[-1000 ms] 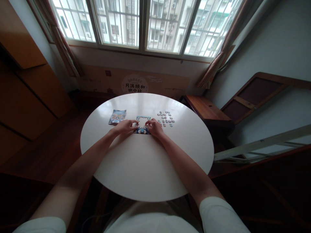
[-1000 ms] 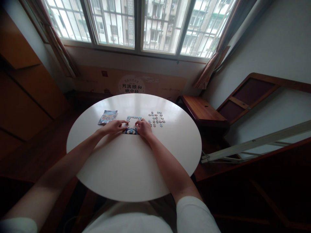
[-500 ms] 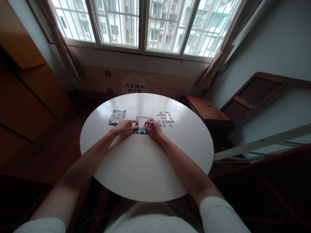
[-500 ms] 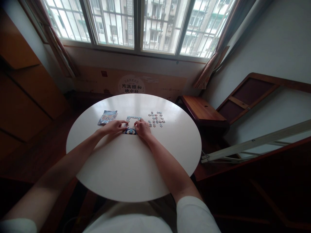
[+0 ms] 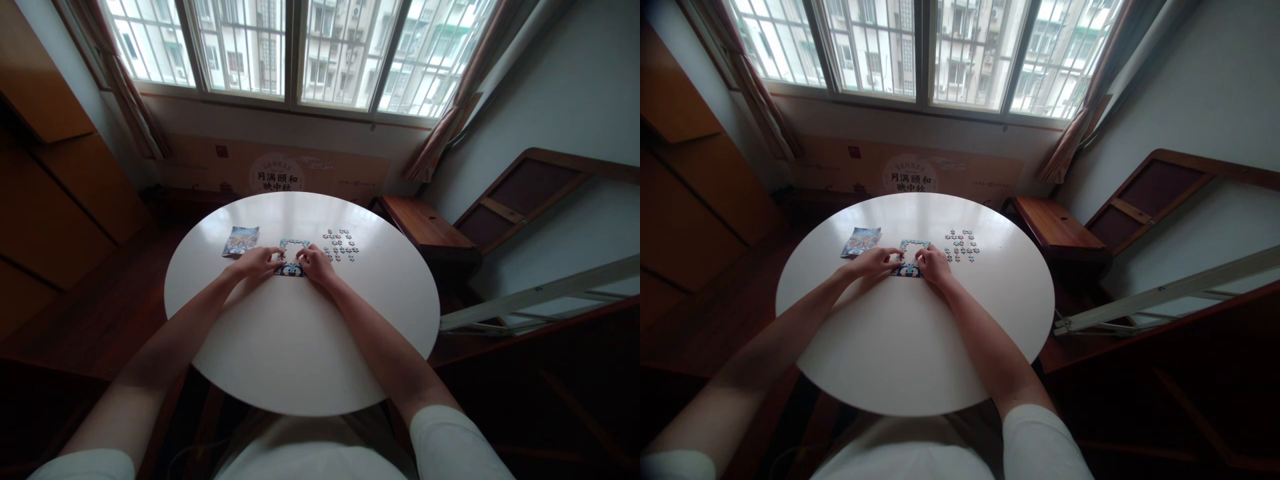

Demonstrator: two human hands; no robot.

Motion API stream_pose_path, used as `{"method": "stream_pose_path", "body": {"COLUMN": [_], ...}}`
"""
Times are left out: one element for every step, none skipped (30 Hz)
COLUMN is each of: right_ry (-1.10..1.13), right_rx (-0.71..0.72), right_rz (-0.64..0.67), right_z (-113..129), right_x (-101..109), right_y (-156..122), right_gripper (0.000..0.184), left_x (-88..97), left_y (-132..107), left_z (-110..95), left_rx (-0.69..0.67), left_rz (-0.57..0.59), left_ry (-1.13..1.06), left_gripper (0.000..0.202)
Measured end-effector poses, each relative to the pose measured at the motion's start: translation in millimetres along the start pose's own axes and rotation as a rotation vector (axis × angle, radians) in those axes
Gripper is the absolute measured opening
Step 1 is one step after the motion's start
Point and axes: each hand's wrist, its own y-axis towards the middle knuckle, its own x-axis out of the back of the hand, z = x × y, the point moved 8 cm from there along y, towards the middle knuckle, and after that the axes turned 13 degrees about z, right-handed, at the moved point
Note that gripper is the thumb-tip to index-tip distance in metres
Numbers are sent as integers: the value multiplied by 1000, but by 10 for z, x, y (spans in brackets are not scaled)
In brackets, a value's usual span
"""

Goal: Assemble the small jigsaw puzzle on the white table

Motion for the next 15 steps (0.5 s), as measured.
{"method": "stream_pose_path", "body": {"right_ry": [0,1,2,3,5,7,9,9,8,6,5,3,2,1,1], "right_rx": [-1,-2,-3,-3,-2,-1,1,2,3,4,5,6,7,9,10], "right_rz": [0,2,4,6,6,6,6,5,5,5,5,3,2,0,-1], "right_z": [0,-1,-3,-6,-9,-13,-17,-22,-27,-32,-35,-37,-37,-35,-32], "right_x": [1,1,0,-1,-2,-4,-6,-9,-12,-17,-21,-22,-24,-23,-22], "right_y": [-2,-3,-3,-3,-2,-1,2,4,7,10,13,15,16,16,15], "right_gripper": [25,24,24,24,25,25,25,25,24,24,24,24,24,24,24], "left_x": [2,4,4,4,4,3,2,2,3,2,1,0,-1,-2,-3], "left_y": [-2,-3,-4,-3,-2,0,1,3,4,4,4,4,3,3,3], "left_z": [-1,-2,-2,-3,-3,-1,0,2,5,8,9,10,10,11,11], "left_rx": [1,3,4,3,3,3,3,2,3,4,4,3,3,5,5], "left_rz": [0,0,1,2,3,4,4,4,2,1,2,2,3,4,5], "left_ry": [0,0,1,2,3,4,5,5,5,4,3,3,2,2,2], "left_gripper": [54,54,54,54,54,54,54,54,54,54,54,54,54,54,54]}}
